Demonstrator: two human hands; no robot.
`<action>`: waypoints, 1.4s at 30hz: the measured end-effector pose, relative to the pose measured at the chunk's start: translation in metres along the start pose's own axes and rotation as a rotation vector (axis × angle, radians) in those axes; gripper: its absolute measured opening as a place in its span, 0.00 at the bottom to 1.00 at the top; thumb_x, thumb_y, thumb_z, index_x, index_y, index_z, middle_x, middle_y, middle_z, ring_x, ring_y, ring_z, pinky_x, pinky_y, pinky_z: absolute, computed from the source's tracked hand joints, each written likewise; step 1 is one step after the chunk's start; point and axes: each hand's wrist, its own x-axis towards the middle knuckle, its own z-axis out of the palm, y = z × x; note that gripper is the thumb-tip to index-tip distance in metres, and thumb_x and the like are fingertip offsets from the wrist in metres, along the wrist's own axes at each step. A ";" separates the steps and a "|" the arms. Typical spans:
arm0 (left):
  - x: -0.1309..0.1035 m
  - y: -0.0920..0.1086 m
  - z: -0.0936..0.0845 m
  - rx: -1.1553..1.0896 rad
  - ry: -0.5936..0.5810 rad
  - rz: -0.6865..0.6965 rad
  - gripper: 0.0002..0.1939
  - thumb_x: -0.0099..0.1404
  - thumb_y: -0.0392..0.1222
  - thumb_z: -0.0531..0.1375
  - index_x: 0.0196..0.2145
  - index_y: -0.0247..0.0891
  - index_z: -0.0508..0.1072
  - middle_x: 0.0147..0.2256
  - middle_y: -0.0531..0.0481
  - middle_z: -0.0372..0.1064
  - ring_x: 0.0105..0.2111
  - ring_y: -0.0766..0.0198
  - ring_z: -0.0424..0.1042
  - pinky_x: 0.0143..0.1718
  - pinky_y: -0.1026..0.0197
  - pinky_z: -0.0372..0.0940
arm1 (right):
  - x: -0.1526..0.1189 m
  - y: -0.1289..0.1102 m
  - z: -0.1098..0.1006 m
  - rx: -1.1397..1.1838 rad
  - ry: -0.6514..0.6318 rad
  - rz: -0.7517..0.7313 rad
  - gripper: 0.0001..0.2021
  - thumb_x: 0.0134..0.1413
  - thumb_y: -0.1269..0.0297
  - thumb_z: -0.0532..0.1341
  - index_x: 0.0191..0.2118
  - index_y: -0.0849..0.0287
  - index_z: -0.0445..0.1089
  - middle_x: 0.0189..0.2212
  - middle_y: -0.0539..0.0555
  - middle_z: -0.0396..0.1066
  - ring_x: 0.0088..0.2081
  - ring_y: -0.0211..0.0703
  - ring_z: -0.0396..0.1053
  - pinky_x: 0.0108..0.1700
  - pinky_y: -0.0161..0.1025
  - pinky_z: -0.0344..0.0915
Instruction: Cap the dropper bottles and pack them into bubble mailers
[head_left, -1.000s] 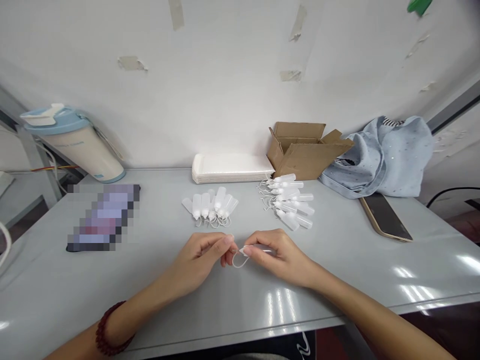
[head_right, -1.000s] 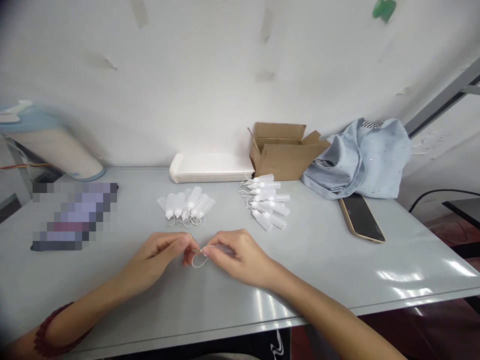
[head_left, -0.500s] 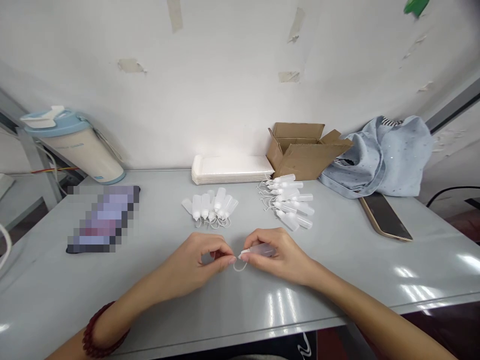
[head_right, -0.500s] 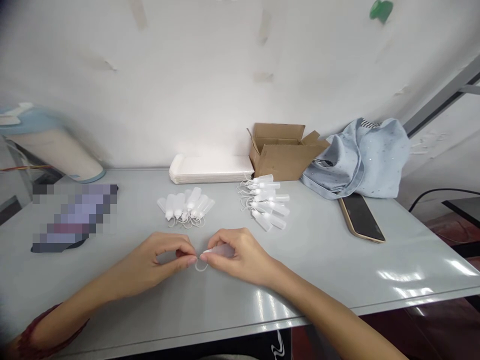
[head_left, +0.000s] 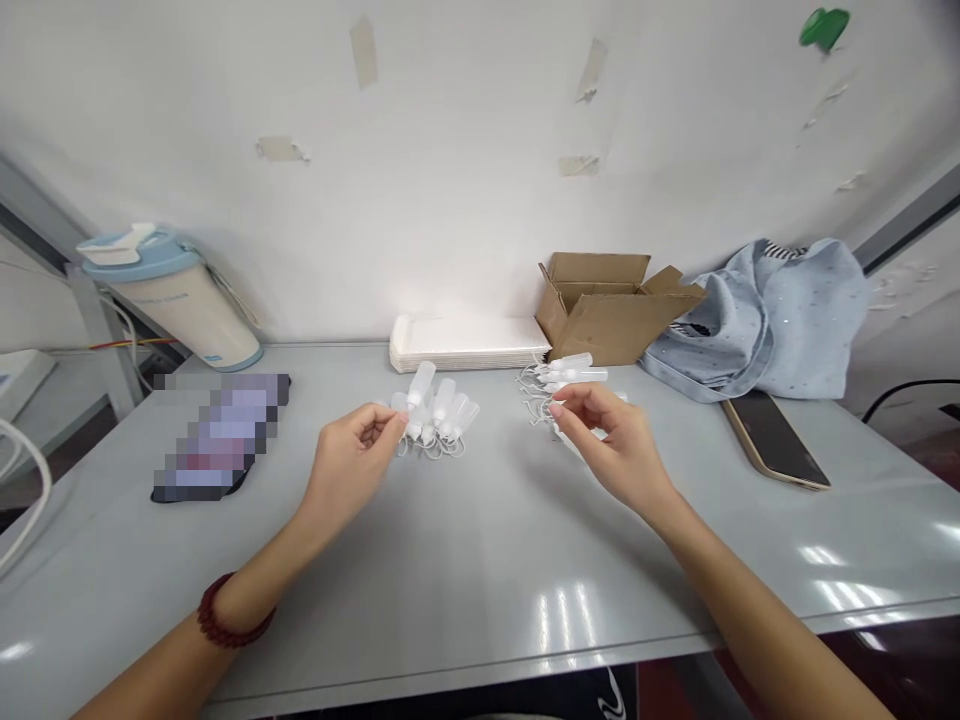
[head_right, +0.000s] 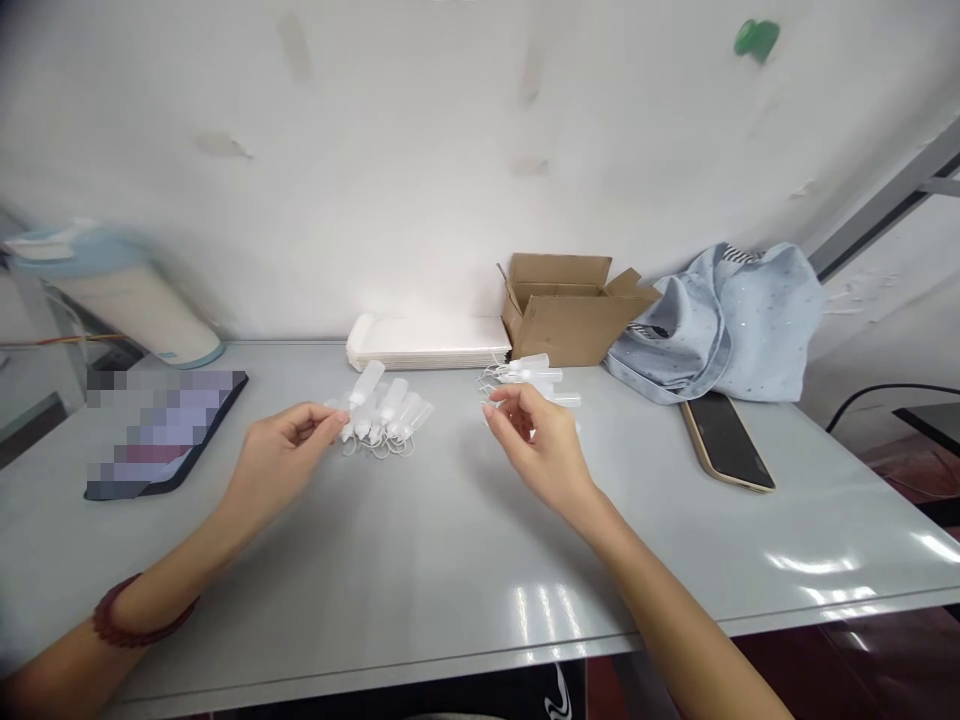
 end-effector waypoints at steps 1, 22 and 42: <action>0.000 -0.001 0.002 0.030 -0.005 0.006 0.13 0.59 0.48 0.56 0.24 0.37 0.69 0.21 0.56 0.61 0.21 0.68 0.57 0.20 0.68 0.52 | 0.000 0.001 -0.001 -0.025 0.013 -0.018 0.06 0.57 0.61 0.58 0.38 0.58 0.66 0.22 0.47 0.64 0.24 0.35 0.61 0.24 0.32 0.56; -0.009 0.001 0.004 0.223 0.012 0.126 0.18 0.62 0.48 0.53 0.19 0.39 0.59 0.16 0.58 0.50 0.18 0.69 0.50 0.21 0.66 0.49 | 0.014 0.007 -0.028 -0.729 -0.354 0.162 0.11 0.54 0.59 0.57 0.24 0.57 0.66 0.22 0.52 0.70 0.25 0.43 0.65 0.24 0.36 0.52; -0.027 0.001 0.019 0.158 -0.490 0.278 0.17 0.65 0.46 0.52 0.48 0.36 0.67 0.27 0.53 0.68 0.22 0.67 0.63 0.27 0.65 0.61 | -0.003 -0.012 -0.004 -0.249 -0.762 -0.111 0.03 0.47 0.70 0.58 0.25 0.59 0.63 0.23 0.46 0.59 0.26 0.34 0.55 0.27 0.33 0.51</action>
